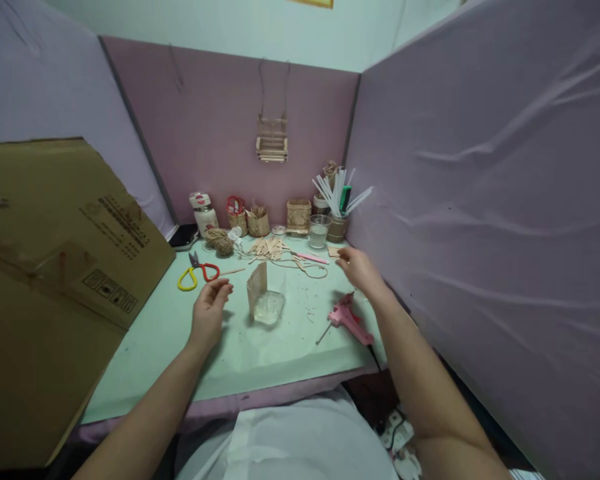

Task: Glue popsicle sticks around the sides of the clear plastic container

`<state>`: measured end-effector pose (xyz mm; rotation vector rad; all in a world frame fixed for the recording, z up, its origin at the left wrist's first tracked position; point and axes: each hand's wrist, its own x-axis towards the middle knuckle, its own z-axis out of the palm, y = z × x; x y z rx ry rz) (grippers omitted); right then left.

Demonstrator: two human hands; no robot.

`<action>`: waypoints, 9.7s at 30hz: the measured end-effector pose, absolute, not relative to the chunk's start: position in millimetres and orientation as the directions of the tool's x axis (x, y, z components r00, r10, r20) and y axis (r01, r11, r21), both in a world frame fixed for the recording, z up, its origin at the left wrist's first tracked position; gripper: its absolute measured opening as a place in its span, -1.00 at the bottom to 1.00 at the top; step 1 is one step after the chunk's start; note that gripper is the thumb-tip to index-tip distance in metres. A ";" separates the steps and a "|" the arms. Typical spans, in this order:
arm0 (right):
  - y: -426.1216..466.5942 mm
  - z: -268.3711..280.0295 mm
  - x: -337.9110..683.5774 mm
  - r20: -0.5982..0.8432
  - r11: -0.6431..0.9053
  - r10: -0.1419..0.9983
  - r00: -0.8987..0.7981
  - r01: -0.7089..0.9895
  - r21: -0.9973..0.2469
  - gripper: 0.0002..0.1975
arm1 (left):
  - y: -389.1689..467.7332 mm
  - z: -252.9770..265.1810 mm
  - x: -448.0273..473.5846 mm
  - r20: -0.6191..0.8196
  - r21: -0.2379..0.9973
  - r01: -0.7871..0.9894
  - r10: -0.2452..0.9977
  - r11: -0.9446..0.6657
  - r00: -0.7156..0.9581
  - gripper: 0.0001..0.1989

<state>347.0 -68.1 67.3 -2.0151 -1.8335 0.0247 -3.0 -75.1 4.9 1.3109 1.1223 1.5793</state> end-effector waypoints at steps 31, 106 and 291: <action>34.0 24.3 414.1 -0.028 -0.019 0.999 0.026 0.979 0.205 -0.63 | -83.6 11.6 -4.1 0.244 0.953 0.216 0.962 -0.214 -0.123 -0.70; -195.7 13.3 319.0 0.119 -0.128 0.958 0.261 0.760 -0.638 -0.49 | -179.0 -35.0 -12.6 0.279 0.959 0.093 0.948 -0.267 -0.156 -0.86; -157.8 68.6 196.1 0.572 0.465 0.761 -0.305 0.872 -0.154 -0.85 | -14.7 1.0 0.9 0.147 0.727 0.372 0.660 -0.577 0.737 0.28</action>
